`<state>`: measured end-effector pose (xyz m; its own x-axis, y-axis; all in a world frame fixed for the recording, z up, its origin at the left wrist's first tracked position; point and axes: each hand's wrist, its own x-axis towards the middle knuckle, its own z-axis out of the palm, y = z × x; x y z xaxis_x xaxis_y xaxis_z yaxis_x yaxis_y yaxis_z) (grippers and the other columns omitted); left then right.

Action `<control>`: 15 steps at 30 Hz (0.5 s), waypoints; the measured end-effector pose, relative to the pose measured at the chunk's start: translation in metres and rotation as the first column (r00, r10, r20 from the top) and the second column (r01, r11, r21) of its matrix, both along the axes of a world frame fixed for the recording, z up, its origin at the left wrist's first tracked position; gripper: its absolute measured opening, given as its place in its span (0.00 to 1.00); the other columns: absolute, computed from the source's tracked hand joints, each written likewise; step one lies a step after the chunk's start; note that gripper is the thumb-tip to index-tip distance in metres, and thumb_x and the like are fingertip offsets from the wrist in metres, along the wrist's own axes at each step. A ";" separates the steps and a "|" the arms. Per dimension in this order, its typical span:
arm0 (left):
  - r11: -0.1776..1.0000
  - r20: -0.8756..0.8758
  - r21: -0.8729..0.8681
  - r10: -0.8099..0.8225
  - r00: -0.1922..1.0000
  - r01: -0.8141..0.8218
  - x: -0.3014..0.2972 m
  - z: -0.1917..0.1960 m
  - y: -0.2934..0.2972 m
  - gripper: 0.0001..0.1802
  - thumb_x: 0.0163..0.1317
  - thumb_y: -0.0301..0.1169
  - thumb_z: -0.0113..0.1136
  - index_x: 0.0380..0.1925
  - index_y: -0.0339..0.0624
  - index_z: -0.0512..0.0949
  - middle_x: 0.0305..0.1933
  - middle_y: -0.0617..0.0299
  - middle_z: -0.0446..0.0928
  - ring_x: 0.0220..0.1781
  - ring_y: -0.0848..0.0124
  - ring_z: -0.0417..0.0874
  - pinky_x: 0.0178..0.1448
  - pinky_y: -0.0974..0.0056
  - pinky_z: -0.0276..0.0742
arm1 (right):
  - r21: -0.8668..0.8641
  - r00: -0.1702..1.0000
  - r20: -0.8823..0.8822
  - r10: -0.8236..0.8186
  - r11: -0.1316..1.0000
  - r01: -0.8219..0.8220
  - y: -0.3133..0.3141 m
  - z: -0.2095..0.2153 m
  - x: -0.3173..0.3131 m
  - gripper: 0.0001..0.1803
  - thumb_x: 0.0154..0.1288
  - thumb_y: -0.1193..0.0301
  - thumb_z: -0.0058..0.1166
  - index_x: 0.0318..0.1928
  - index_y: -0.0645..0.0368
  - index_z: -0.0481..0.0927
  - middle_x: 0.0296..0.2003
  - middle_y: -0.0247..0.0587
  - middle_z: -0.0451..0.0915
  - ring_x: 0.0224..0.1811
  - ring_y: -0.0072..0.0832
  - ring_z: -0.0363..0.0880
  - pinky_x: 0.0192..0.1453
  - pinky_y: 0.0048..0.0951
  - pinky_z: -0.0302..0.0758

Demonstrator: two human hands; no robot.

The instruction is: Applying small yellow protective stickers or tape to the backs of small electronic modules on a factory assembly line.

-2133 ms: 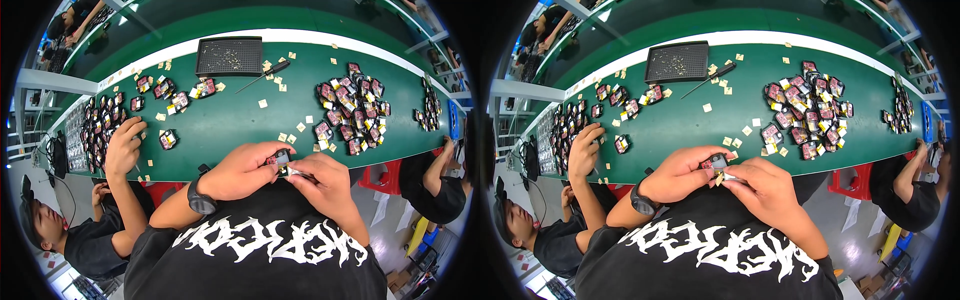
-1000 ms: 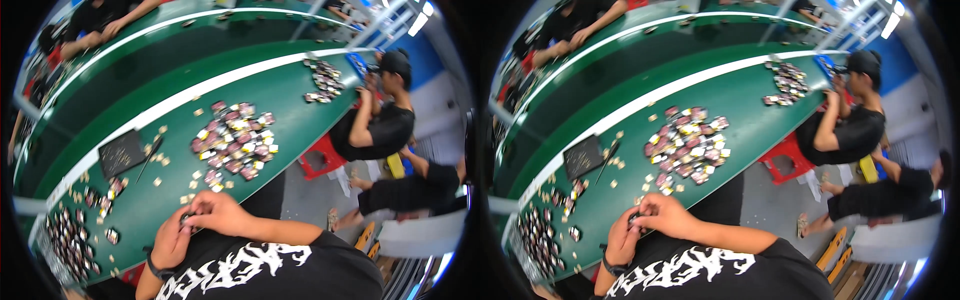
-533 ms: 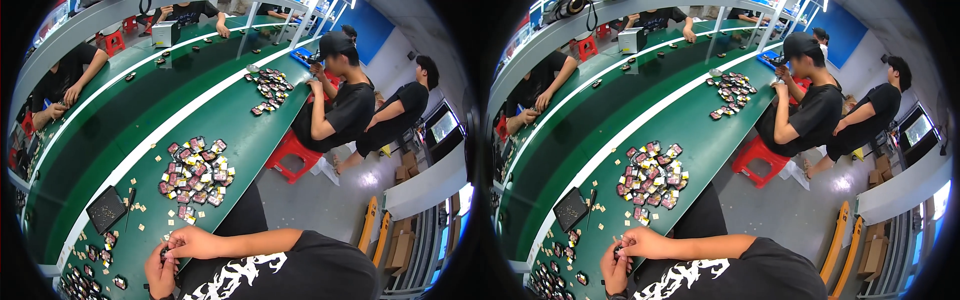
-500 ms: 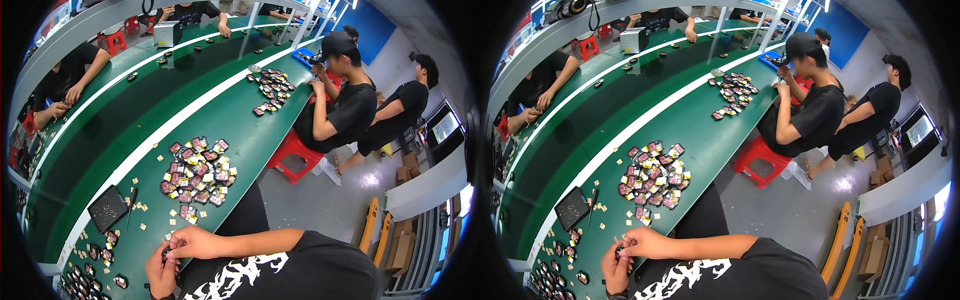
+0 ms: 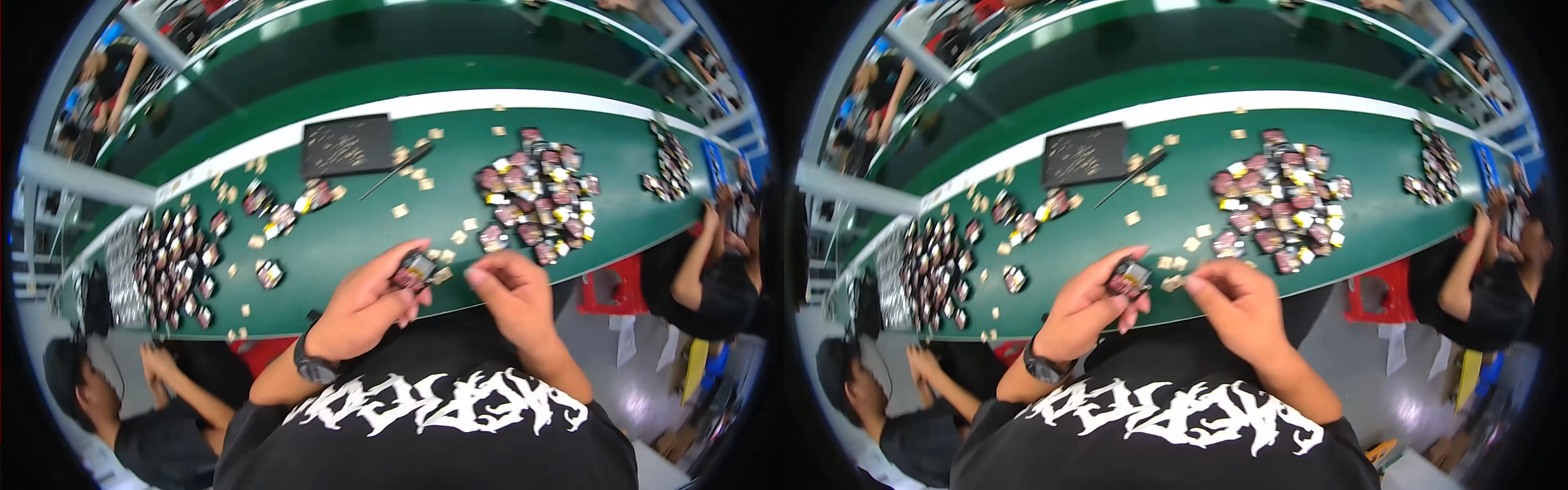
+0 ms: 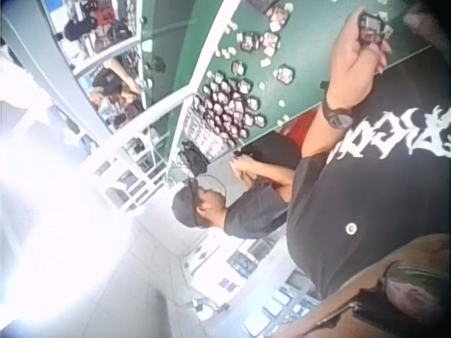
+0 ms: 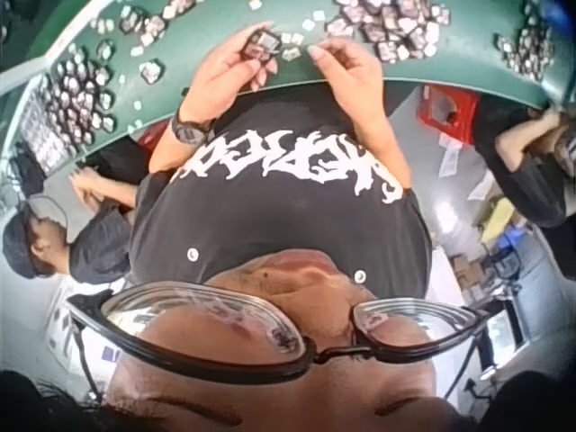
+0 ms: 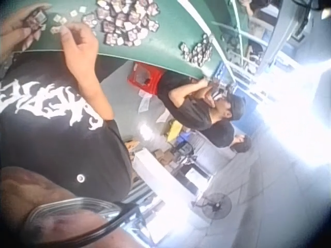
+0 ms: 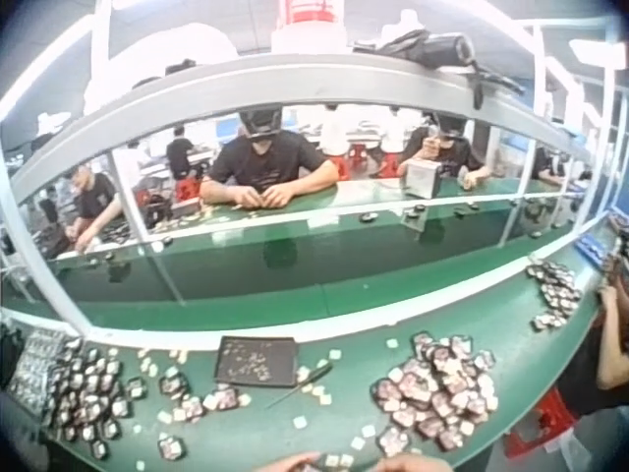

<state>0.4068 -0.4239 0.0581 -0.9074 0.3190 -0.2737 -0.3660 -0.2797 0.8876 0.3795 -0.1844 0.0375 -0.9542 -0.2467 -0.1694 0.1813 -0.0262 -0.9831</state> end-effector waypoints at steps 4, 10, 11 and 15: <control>0.989 -0.119 -0.148 -0.020 0.993 0.002 0.004 0.011 0.000 0.34 0.69 0.19 0.45 0.77 0.38 0.60 0.47 0.56 0.79 0.38 0.78 0.76 0.43 0.72 0.77 | 0.333 0.963 -0.269 0.017 0.940 0.076 0.010 -0.001 -0.008 0.03 0.68 0.79 0.64 0.41 0.65 0.84 0.32 0.34 0.81 0.32 0.15 0.77 0.35 0.19 0.70; 0.952 -0.282 -0.301 -0.034 0.959 -0.055 0.008 0.009 -0.010 0.36 0.66 0.16 0.47 0.76 0.36 0.61 0.46 0.57 0.79 0.40 0.76 0.78 0.47 0.69 0.77 | 0.732 0.757 -0.572 0.316 0.613 0.297 0.013 -0.011 -0.018 0.15 0.61 0.74 0.69 0.49 0.60 0.84 0.43 0.43 0.80 0.34 0.41 0.83 0.38 0.38 0.79; 0.931 -0.352 -0.353 -0.045 0.935 -0.088 0.009 0.008 -0.012 0.34 0.67 0.17 0.48 0.76 0.35 0.62 0.46 0.57 0.79 0.41 0.74 0.79 0.48 0.68 0.77 | 0.732 0.755 -0.571 0.323 0.617 0.289 0.011 -0.011 -0.019 0.15 0.61 0.74 0.69 0.49 0.60 0.84 0.43 0.43 0.80 0.34 0.41 0.83 0.38 0.38 0.79; 0.861 -0.494 -0.465 -0.056 0.868 -0.209 0.009 -0.002 -0.019 0.29 0.71 0.20 0.50 0.73 0.33 0.64 0.43 0.55 0.80 0.40 0.70 0.81 0.47 0.65 0.77 | 0.841 0.768 -0.464 0.440 0.491 0.227 -0.002 0.001 -0.018 0.20 0.62 0.70 0.69 0.54 0.57 0.82 0.47 0.43 0.78 0.41 0.45 0.83 0.41 0.41 0.80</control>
